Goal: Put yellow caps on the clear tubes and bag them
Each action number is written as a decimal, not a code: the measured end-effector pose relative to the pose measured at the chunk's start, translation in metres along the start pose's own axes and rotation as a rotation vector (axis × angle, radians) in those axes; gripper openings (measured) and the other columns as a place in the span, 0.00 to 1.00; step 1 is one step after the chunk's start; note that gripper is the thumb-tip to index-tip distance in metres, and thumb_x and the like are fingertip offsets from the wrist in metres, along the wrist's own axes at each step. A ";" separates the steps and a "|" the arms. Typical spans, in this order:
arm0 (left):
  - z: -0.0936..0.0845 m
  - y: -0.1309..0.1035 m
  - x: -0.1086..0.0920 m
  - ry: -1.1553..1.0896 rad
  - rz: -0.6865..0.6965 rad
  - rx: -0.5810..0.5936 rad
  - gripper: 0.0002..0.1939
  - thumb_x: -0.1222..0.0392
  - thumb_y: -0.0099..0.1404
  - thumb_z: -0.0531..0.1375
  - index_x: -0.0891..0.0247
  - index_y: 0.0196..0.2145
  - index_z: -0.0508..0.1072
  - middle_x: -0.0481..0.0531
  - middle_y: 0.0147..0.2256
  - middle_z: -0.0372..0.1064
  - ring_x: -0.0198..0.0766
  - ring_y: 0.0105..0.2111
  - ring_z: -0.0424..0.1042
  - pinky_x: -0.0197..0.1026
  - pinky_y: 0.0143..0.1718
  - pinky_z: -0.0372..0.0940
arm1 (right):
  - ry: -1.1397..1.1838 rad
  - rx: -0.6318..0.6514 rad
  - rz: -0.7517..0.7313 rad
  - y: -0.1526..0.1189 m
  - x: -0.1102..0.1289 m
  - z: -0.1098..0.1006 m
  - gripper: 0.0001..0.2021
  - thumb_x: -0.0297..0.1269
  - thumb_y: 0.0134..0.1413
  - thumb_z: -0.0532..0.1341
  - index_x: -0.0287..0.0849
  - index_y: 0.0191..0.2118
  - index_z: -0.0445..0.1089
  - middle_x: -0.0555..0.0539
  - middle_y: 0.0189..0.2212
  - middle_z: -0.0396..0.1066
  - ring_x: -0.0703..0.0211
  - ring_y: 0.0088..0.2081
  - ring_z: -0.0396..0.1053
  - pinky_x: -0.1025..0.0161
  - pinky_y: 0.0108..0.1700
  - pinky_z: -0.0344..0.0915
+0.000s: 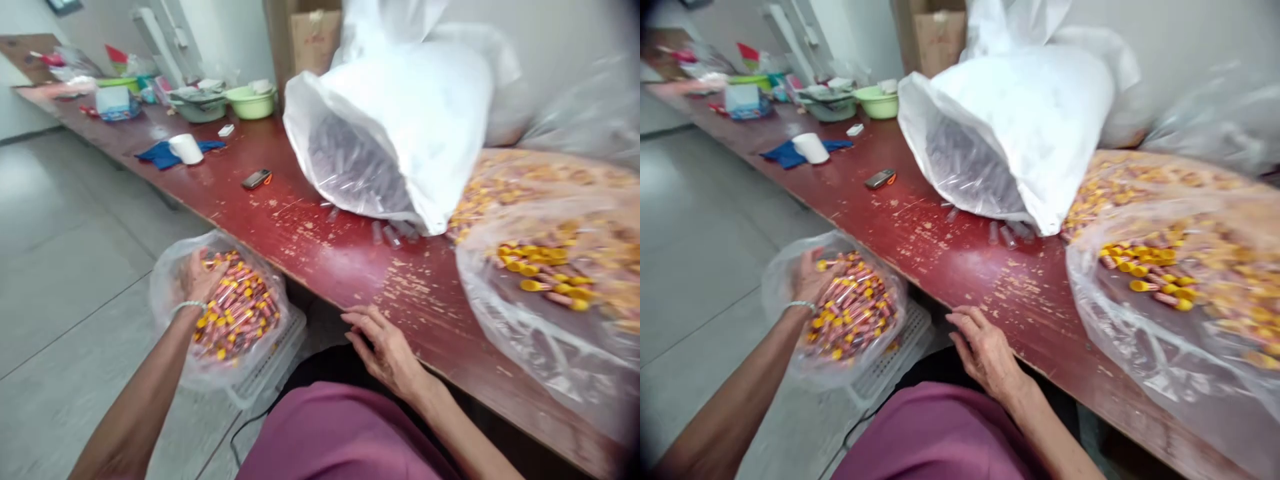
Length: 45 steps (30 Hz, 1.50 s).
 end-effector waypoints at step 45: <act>0.143 -0.121 -0.362 -0.500 1.199 0.702 0.37 0.77 0.50 0.50 0.65 0.59 0.52 0.62 0.53 0.57 0.44 0.54 0.60 0.51 0.57 0.59 | -0.659 -0.417 0.437 0.044 -0.153 -0.113 0.09 0.32 0.55 0.54 0.40 0.37 0.71 0.41 0.44 0.64 0.51 0.42 0.61 0.56 0.44 0.61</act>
Point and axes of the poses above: each hand's wrist, its own y-axis towards the middle knuckle, its own z-axis out of the palm, x = y × z, the point moved 9 cm from there along y, towards the middle knuckle
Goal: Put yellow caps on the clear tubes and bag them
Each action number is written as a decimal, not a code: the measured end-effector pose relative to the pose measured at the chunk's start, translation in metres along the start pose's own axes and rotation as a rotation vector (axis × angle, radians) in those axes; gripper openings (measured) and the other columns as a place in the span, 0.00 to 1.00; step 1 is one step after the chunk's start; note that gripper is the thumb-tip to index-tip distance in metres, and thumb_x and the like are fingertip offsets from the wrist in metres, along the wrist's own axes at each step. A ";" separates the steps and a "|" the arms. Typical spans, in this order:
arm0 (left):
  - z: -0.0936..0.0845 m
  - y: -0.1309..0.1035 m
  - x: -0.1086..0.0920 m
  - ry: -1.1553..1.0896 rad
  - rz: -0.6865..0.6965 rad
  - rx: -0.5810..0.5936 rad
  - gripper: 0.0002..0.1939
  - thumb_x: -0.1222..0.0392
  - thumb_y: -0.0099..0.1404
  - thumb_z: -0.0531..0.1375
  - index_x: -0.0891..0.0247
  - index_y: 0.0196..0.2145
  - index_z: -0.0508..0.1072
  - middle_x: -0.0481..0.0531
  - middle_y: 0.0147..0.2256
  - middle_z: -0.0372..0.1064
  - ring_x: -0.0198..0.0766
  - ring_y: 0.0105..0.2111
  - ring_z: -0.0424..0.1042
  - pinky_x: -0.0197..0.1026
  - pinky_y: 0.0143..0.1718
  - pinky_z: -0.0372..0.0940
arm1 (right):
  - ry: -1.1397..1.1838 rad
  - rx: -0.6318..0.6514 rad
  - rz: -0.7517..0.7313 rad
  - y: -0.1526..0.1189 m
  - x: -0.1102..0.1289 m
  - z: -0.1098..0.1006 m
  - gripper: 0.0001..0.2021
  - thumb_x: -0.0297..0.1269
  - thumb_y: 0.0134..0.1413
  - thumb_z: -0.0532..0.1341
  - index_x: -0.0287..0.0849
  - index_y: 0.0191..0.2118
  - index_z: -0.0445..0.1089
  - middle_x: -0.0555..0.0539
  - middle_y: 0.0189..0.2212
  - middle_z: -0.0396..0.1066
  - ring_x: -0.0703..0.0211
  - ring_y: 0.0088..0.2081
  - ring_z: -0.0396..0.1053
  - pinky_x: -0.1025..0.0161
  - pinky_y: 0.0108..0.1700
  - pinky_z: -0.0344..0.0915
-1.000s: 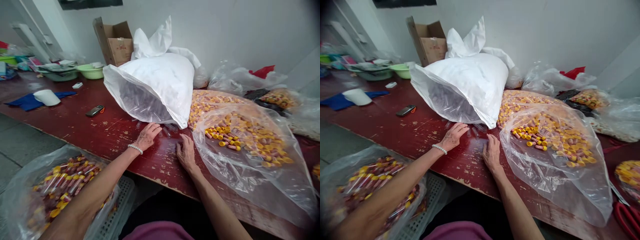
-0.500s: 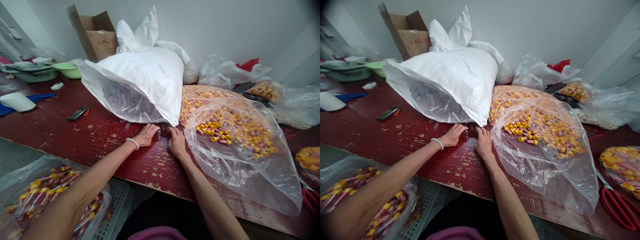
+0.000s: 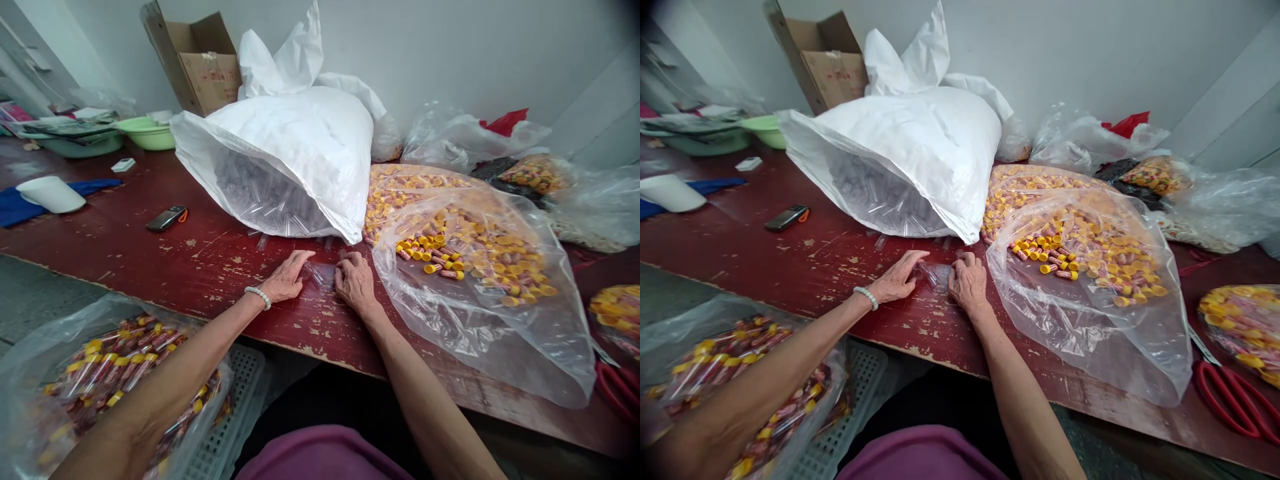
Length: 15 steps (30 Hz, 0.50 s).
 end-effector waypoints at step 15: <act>0.009 -0.004 -0.032 0.246 0.246 0.055 0.38 0.80 0.55 0.47 0.65 0.63 0.49 0.65 0.62 0.45 0.51 0.62 0.48 0.58 0.59 0.53 | -0.052 0.064 0.000 -0.028 0.000 -0.003 0.21 0.29 0.57 0.49 0.42 0.56 0.62 0.40 0.47 0.66 0.51 0.43 0.60 0.56 0.45 0.58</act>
Point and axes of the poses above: each hand's wrist, its own y-axis towards the middle knuckle, its own z-axis out of the palm, x = y × z, the point moved 9 cm from there along y, towards the middle knuckle
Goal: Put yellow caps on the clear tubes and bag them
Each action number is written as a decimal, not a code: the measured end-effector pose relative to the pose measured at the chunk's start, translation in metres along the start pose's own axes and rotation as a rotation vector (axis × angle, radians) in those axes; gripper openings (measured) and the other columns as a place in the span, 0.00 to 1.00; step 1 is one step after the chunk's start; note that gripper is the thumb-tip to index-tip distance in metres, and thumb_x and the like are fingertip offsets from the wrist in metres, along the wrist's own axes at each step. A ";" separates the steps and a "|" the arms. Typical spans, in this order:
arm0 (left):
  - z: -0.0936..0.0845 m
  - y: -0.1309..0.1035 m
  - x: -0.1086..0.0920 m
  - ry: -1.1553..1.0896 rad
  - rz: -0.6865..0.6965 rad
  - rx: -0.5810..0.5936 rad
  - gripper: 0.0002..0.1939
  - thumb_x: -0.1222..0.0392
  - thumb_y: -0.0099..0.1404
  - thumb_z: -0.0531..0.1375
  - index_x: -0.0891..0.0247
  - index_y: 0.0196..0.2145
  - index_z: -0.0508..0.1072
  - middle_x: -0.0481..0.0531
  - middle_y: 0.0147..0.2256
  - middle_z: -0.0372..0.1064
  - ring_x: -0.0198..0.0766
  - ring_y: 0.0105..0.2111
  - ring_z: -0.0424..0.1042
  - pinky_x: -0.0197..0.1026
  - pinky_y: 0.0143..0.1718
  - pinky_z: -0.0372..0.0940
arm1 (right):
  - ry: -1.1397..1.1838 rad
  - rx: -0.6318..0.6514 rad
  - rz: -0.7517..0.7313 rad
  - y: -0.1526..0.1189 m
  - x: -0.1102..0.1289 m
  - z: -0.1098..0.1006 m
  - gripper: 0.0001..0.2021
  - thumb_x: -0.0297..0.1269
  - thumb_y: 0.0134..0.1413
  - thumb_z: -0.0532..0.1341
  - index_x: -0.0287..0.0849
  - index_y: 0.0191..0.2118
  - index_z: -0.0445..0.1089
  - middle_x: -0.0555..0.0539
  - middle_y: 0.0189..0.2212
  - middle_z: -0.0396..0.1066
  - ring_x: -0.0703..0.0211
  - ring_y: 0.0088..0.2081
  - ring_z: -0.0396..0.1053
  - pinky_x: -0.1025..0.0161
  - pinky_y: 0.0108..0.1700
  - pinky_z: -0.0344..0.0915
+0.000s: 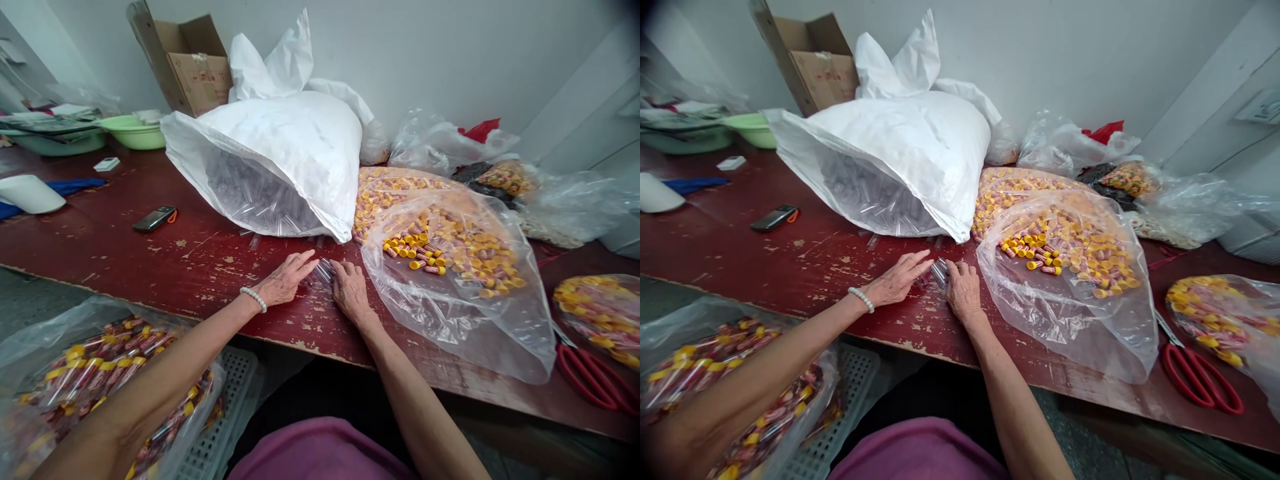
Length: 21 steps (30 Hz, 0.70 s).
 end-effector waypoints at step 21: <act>0.020 0.039 0.012 -0.268 -0.301 0.040 0.11 0.65 0.49 0.59 0.64 0.34 0.70 0.51 0.31 0.68 0.41 0.34 0.67 0.43 0.37 0.65 | 0.672 0.017 0.084 -0.006 -0.012 -0.012 0.16 0.38 0.58 0.54 0.46 0.52 0.62 0.48 0.40 0.74 0.58 0.41 0.71 0.58 0.45 0.65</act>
Point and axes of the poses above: each hand's wrist, its own y-axis towards the middle knuckle, its own z-axis out of the palm, x = y × z, the point moved 9 cm from there along y, towards the middle knuckle
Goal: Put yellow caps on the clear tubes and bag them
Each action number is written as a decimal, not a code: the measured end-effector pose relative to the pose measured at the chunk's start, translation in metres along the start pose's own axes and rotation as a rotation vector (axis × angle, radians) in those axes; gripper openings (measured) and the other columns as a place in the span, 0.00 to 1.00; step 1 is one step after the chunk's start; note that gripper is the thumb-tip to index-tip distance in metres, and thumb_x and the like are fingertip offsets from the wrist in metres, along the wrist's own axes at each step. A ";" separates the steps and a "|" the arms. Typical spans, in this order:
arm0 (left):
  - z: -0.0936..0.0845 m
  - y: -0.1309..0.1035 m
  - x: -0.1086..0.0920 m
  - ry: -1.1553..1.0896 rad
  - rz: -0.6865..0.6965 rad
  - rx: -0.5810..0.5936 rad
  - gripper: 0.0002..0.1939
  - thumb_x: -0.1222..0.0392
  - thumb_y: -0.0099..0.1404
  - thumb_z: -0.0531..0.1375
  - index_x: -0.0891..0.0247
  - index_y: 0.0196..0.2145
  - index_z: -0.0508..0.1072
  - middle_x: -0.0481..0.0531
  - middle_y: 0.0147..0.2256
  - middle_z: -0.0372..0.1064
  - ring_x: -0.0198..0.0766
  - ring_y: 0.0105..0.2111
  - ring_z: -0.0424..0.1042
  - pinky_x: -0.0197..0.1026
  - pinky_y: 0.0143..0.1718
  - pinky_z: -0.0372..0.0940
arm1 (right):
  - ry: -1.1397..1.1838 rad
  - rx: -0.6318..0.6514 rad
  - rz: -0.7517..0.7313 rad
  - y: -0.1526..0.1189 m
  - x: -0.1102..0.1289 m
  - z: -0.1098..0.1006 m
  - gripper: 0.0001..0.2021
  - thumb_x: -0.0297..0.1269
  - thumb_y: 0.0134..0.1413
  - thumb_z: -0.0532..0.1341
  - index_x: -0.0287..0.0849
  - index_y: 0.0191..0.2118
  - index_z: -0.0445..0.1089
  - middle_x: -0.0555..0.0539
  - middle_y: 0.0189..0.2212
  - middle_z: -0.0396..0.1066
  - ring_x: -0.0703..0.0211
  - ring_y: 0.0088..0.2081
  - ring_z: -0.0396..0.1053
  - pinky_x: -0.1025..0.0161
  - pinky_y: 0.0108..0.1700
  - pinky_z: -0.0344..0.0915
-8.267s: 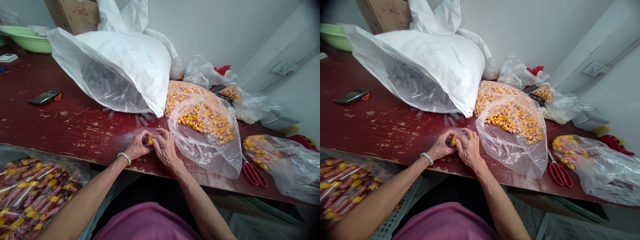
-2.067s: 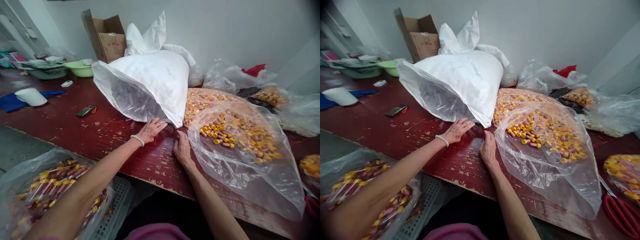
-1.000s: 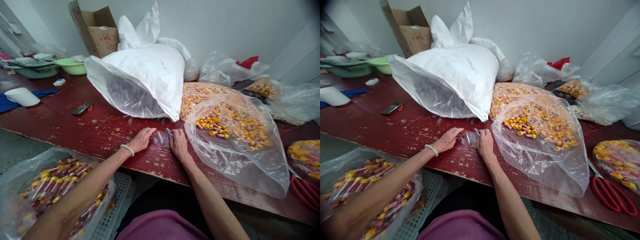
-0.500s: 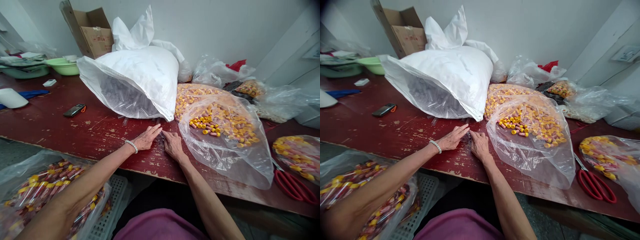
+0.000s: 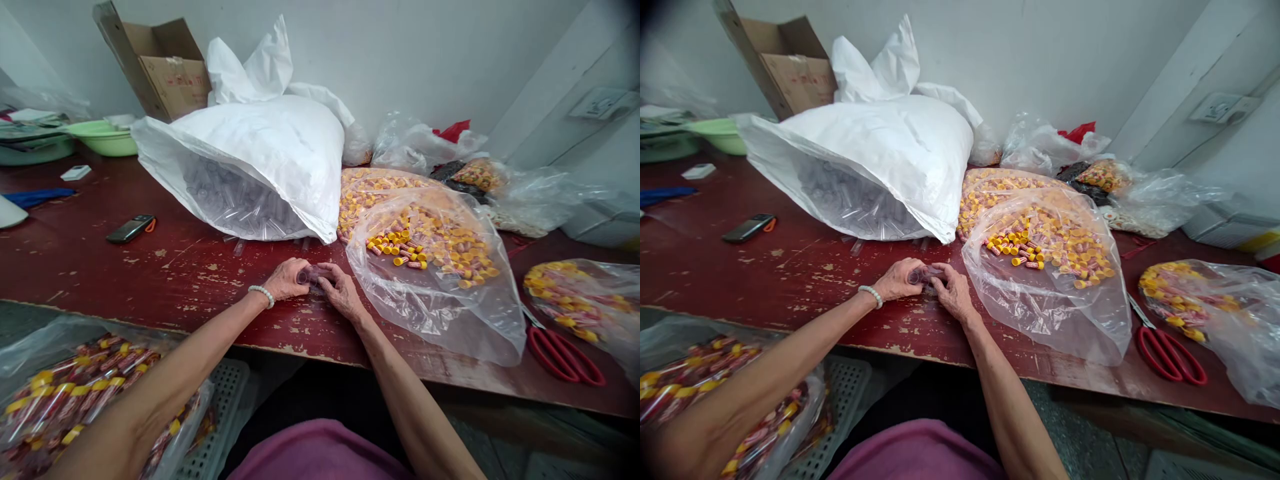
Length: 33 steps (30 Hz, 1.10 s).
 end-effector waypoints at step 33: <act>-0.021 -0.058 0.070 -0.815 -0.546 -0.699 0.19 0.67 0.45 0.64 0.65 0.38 0.69 0.50 0.31 0.71 0.33 0.30 0.71 0.37 0.35 0.67 | -0.580 -0.165 0.309 0.071 -0.016 0.024 0.15 0.31 0.54 0.54 0.36 0.47 0.68 0.33 0.44 0.69 0.44 0.48 0.65 0.50 0.48 0.62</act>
Point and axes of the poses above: each hand's wrist, its own y-axis towards the middle knuckle, its own z-axis out of the palm, x = y × z, the point moved 9 cm from there along y, towards the middle knuckle
